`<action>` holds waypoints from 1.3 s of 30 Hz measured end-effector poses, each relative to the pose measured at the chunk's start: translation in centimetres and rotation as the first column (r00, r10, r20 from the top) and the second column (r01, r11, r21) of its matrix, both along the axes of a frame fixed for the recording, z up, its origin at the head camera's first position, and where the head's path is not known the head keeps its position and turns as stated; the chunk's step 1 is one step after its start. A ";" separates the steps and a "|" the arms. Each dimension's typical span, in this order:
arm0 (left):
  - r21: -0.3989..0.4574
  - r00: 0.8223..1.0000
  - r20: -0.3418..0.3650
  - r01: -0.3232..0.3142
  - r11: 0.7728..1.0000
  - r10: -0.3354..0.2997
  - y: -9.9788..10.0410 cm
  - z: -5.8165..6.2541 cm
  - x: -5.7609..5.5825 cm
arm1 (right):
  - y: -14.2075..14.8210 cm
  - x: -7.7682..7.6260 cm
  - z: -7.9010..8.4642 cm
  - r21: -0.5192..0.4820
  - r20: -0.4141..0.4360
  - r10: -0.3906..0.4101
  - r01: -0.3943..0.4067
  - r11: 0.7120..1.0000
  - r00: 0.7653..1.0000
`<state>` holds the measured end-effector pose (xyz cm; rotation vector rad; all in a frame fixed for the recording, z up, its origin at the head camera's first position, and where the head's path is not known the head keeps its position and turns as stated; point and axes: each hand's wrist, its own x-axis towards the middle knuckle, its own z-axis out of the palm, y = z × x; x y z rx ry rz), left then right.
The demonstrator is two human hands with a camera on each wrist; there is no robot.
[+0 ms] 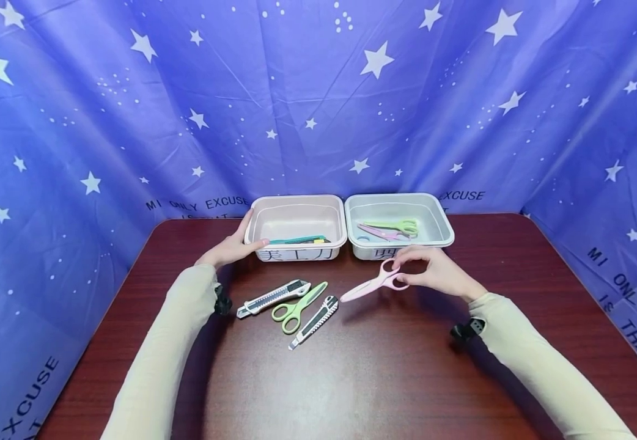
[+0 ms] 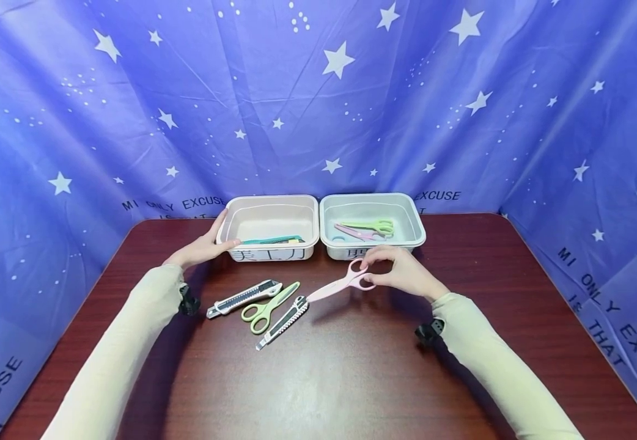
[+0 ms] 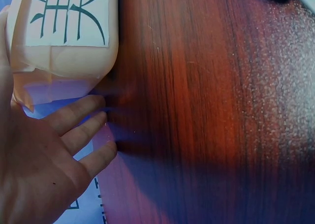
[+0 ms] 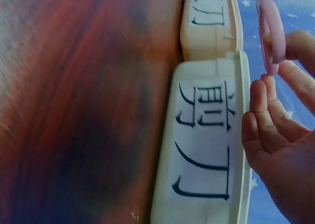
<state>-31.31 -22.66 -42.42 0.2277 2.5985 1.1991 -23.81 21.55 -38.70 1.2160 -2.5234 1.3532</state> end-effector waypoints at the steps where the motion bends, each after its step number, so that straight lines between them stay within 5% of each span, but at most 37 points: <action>1: 0.000 1.000 -0.001 0.000 1.000 0.000 0.0 0.0 0.0 | 0.2 -0.1 0.1 -0.001 0.001 -0.010 0.010 1.000 1.000; 5: 0.002 1.000 0.017 -0.002 1.000 0.002 0.1 0.4 0.1 | 0.7 -0.5 0.5 0.002 0.000 -0.037 0.037 0.999 0.999; 15: 0.022 0.999 0.035 0.014 1.000 -0.015 1.4 3.7 2.4 | 1.5 -1.2 1.6 -0.041 0.022 -0.155 0.156 0.987 0.988; 24: 0.028 0.999 0.030 0.016 0.999 -0.016 1.4 3.7 2.5 | 2.3 -2.5 2.5 -0.070 0.037 -0.231 0.233 0.970 0.972; 31: 0.031 0.999 0.038 0.017 0.999 -0.018 1.3 3.6 2.4 | 2.4 -3.5 2.9 -0.059 0.098 -0.337 0.344 0.937 0.936; 39: 0.080 0.999 0.035 0.036 0.996 -0.038 1.1 3.4 2.3 | 3.2 -5.8 1.4 -0.011 0.111 -0.416 0.419 0.908 0.903</action>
